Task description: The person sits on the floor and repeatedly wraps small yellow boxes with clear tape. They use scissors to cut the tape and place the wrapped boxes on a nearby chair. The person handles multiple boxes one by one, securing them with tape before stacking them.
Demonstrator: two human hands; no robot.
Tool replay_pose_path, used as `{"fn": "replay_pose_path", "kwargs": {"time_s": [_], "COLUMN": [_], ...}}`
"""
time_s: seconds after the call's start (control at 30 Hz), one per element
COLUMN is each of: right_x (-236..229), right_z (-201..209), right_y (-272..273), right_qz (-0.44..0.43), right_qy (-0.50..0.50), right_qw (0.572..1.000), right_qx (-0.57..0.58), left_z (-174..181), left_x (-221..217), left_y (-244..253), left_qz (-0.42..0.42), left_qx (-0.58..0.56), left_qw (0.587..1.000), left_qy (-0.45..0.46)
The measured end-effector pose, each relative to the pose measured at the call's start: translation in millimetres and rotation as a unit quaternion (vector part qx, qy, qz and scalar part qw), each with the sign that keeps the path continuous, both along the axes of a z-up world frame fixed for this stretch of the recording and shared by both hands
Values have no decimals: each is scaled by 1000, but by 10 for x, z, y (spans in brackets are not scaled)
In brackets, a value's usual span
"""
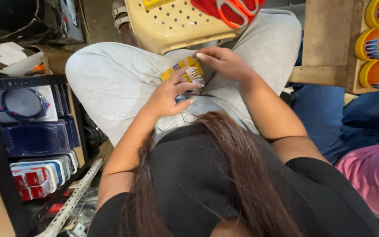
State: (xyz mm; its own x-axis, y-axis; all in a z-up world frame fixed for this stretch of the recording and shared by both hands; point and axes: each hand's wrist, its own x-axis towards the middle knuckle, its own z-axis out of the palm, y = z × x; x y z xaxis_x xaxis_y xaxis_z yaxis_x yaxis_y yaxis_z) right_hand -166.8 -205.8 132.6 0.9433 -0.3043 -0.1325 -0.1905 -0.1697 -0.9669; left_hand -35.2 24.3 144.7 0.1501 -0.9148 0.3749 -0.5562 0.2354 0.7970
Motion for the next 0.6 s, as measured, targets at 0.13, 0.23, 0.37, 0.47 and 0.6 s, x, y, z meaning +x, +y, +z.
{"fn": "replay_pose_path", "kwargs": {"time_s": [0.13, 0.23, 0.37, 0.47, 0.6], "right_x": [79, 130, 197, 162, 59], "right_z": [-48, 57, -55, -57, 326], "right_y": [-87, 76, 86, 11, -4], "right_qz": [89, 57, 40, -6, -48], "right_qy": [-56, -49, -65, -109, -253], "right_qw": [994, 992, 989, 980, 966], "right_qx": [-20, 105, 124, 165, 22], "left_z": [129, 74, 99, 185, 75], "left_x": [-13, -8, 5, -24, -46], "left_y": [-63, -48, -83, -122, -128], "left_qz": [1, 0, -3, 7, 100], "left_qx": [-10, -26, -37, -47, 11], "left_qw": [999, 999, 998, 998, 993], "left_qy": [-35, -38, -49, -51, 68]}}
